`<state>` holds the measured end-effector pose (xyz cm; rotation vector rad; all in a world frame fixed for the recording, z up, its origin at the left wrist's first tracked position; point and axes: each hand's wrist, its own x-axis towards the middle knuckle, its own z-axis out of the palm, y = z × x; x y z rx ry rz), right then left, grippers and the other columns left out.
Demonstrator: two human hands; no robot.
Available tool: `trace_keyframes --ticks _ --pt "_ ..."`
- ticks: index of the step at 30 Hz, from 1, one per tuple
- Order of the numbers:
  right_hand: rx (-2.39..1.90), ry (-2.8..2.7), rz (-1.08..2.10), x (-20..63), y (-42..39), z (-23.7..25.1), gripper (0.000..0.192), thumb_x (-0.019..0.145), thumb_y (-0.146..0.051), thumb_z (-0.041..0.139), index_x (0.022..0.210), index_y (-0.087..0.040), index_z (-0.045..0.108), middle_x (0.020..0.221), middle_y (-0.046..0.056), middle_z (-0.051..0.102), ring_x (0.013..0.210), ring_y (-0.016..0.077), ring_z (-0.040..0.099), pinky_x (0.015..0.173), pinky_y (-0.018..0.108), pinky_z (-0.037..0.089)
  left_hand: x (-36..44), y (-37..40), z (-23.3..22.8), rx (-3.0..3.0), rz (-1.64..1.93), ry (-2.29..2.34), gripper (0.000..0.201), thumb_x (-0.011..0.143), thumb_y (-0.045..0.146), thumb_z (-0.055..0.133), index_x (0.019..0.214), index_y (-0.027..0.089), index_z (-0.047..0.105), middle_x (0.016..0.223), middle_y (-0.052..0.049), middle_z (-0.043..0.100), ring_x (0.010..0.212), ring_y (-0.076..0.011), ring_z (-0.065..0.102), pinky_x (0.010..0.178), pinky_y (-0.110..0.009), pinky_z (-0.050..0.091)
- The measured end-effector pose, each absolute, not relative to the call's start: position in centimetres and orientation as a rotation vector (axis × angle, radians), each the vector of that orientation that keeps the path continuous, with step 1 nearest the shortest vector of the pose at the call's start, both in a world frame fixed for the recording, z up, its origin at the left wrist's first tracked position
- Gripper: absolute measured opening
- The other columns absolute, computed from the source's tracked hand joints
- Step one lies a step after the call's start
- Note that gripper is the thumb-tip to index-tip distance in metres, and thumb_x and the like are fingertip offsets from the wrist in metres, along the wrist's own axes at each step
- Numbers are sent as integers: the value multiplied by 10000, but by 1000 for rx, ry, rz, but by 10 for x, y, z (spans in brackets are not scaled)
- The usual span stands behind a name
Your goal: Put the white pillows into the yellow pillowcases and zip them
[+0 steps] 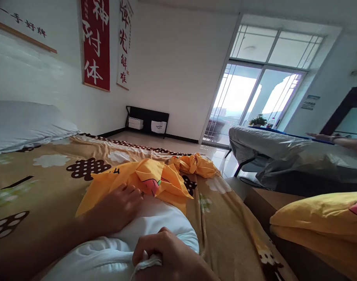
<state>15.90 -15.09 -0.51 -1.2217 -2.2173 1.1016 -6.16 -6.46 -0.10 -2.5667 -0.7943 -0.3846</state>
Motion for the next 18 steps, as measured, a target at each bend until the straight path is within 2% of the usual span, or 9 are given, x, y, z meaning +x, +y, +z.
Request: trace_keyframes --ticks 4,7,9,12,15,18 --pt "-1323 -2191 1059 156 -154 7 268 618 -379 793 820 -217 721 716 -22 530 744 138 435 696 234 362 -78 -50 0 -2340 -304 -1297 259 926 215 451 1130 172 605 1103 -125 630 1020 -285 577 851 -416 444" --pt "-1384 -2243 908 151 -157 24 239 666 -380 749 843 -226 704 698 -14 531 781 156 440 719 241 370 -91 -39 -1 -2304 -341 -1424 273 933 307 471 1105 154 618 1077 -140 636 1004 -287 597 858 -411 462" --pt "-1391 -2259 798 151 -154 37 264 741 -456 678 861 -221 684 731 -1 552 781 159 453 704 244 375 -95 -40 1 -2336 -362 -1449 242 921 197 440 1067 159 629 1082 -134 638 1019 -274 602 855 -394 472" --pt "-1291 -2257 647 158 -136 55 371 831 -564 550 849 -205 642 744 3 564 728 148 462 660 247 373 -99 -51 11 -2384 -248 -1516 339 879 52 357 1032 143 645 1104 -152 644 1059 -286 603 848 -407 475" --pt "-1198 -2195 530 174 -105 68 475 849 -646 483 809 -191 613 708 0 537 665 138 447 605 253 366 -108 -57 23 -2563 -206 -1601 286 884 117 383 965 150 655 1022 -128 667 953 -266 640 792 -383 473" --pt "-1209 -2074 459 181 -73 74 539 802 -709 487 733 -183 582 656 -1 495 614 132 424 567 262 365 -126 -56 24 -2619 -504 -1620 194 882 234 431 846 183 615 909 -69 653 810 -203 631 691 -302 451"
